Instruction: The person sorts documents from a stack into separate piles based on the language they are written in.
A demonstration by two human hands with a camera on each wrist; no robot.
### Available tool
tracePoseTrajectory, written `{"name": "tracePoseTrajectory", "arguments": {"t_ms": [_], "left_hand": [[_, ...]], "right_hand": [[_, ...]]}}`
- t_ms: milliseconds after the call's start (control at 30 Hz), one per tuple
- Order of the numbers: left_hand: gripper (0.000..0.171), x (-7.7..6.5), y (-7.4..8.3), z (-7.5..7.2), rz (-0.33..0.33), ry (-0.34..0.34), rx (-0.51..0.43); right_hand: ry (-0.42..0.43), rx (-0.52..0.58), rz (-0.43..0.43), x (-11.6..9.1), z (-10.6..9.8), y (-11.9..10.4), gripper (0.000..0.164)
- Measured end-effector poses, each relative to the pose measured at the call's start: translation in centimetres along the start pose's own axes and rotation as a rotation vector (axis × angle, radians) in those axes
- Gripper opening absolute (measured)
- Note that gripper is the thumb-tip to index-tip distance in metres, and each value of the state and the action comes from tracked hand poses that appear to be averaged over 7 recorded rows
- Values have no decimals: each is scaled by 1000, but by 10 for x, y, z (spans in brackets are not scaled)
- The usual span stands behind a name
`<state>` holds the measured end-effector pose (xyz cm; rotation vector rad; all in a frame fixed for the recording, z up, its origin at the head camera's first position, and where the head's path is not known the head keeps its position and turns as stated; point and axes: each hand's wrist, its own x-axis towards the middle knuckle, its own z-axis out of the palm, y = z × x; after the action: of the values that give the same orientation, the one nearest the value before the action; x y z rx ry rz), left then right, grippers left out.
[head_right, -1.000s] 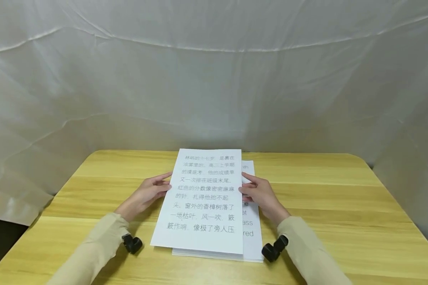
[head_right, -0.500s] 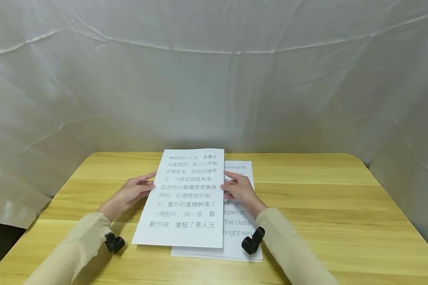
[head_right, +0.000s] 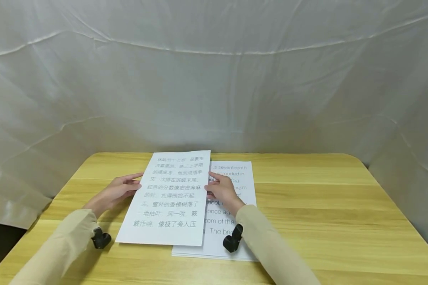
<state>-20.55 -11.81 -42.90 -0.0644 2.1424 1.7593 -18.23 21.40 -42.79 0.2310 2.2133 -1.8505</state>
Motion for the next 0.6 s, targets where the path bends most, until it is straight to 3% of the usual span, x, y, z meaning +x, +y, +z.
{"name": "tracePoseTrajectory", "arguments": {"t_ms": [100,333,600], "left_hand": [[57,-7,10,-1,-4,-13,13],[59,-8,16,1,-43,-35,30],[60,-11,21,3,-36,-48,75]], "right_hand": [[-15,6,2,-4,-1,-5,60],[-51,60,26,-4,-4,-1,60],[-75,114,1,-7,-8,-7,60]]}}
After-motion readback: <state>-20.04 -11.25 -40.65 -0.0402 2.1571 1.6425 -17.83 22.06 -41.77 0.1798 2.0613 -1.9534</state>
